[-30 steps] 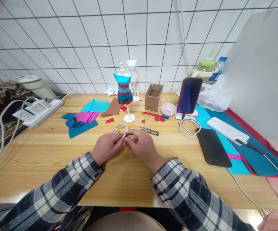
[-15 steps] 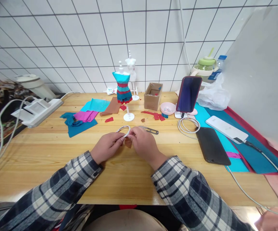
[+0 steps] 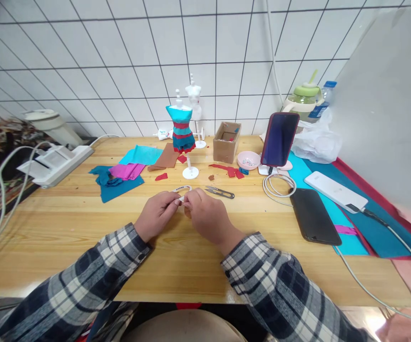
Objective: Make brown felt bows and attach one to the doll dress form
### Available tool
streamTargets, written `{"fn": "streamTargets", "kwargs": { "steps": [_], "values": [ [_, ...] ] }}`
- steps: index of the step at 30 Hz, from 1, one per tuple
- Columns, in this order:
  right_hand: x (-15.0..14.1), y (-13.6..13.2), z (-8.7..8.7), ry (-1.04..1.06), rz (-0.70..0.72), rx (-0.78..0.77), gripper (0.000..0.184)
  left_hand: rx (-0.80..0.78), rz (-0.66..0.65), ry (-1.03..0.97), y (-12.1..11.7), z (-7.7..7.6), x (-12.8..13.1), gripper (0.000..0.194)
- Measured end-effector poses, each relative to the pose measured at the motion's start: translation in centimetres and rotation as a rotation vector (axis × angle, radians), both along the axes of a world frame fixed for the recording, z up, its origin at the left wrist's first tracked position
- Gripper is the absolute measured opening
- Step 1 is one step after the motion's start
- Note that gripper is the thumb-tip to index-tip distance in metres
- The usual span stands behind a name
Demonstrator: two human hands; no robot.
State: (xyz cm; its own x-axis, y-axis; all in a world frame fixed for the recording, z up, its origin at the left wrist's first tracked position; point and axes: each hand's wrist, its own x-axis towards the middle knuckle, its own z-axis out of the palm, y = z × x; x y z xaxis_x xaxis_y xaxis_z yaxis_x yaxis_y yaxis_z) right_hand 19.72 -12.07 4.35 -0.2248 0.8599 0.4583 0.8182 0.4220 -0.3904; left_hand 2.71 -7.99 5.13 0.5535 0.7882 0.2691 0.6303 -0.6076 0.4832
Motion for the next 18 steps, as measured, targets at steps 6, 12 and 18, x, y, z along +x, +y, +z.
{"fn": "streamTargets", "kwargs": {
  "steps": [6,12,18],
  "values": [
    [0.6,-0.2,0.6,0.112,-0.013,0.013,0.019,-0.043,0.292,-0.259,2.4,-0.3,-2.2,0.032],
    [2.4,0.4,0.5,0.385,-0.075,-0.039,0.012,0.174,0.178,0.089,6.8,-1.4,-6.4,0.031],
    [2.4,0.8,0.1,0.347,-0.047,-0.144,0.011,0.172,0.149,0.243,6.9,-2.7,-5.4,0.032]
  ]
}}
